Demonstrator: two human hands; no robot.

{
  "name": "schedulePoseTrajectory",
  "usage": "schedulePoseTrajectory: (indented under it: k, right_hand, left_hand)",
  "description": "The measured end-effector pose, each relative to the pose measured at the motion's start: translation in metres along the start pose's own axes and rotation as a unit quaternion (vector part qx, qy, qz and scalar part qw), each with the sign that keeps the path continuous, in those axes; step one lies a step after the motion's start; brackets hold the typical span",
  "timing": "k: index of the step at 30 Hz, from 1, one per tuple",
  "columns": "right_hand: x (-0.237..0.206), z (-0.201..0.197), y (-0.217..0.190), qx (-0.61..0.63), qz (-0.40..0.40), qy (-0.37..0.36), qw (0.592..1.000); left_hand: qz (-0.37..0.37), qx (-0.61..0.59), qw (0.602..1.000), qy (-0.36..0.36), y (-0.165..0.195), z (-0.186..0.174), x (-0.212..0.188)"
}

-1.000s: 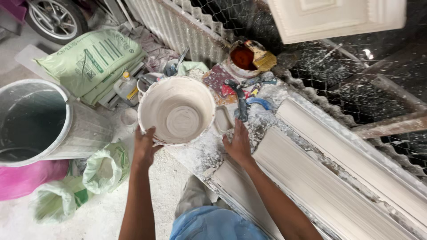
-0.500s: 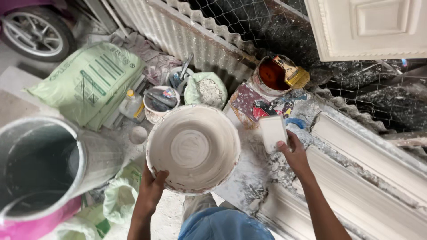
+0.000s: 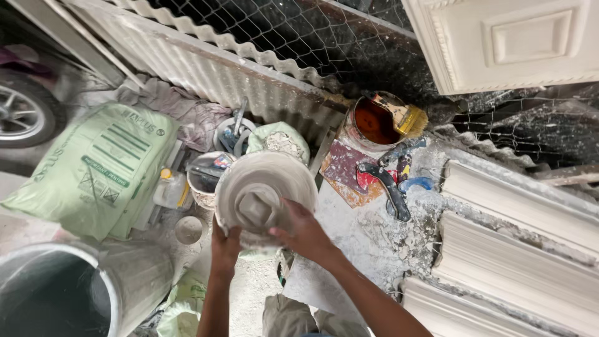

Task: The person scrapes the surface of long white decorative moldings using a small metal scraper. They work along the length of the pieces, removing residue and smoothing the surface. The person handles the moldings by hand and uses the scraper to clean the grooves and flat areas.

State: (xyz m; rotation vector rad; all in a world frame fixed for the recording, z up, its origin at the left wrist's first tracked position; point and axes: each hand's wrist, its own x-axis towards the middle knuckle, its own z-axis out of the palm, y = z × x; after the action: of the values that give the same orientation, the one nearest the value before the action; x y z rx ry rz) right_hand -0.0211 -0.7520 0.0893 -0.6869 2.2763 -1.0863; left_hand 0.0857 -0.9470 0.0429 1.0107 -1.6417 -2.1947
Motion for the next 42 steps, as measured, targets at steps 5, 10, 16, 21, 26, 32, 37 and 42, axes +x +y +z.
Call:
schedulePoseTrajectory:
  k: [5,10,16,21,26,32,37,42]
  right_hand:
    - [-0.045,-0.034,0.091,0.068,-0.02,0.188,0.98]
    - [-0.137,-0.054,0.193,-0.079,0.16,0.311,0.933]
    - [-0.207,-0.036,0.266,-0.231,0.194,0.4,0.866]
    - [-0.213,-0.027,0.281,-0.235,0.244,0.394,0.855]
    - [-0.212,-0.031,0.271,-0.21,0.23,0.415,0.855]
    - [-0.203,-0.039,0.254,-0.207,0.201,0.436,0.852]
    - [-0.201,-0.048,0.239,-0.207,0.174,0.447,0.853]
    - [-0.203,-0.054,0.23,-0.191,0.148,0.491,0.837]
  left_hand:
    - [-0.06,-0.053,0.995,0.068,-0.04,0.049,0.112]
    - [-0.136,-0.176,0.968,0.115,-0.069,0.115,0.2]
    - [-0.141,-0.27,0.944,0.126,-0.115,0.168,0.249]
    - [-0.162,-0.254,0.951,0.067,-0.146,0.172,0.245]
    - [-0.158,-0.009,0.978,0.137,-0.125,0.172,0.23]
    - [0.362,0.312,0.876,0.062,-0.089,0.232,0.134]
    - [0.423,0.315,0.821,-0.22,-0.055,0.327,0.06]
    - [0.458,0.511,0.694,-0.216,-0.032,0.375,0.055]
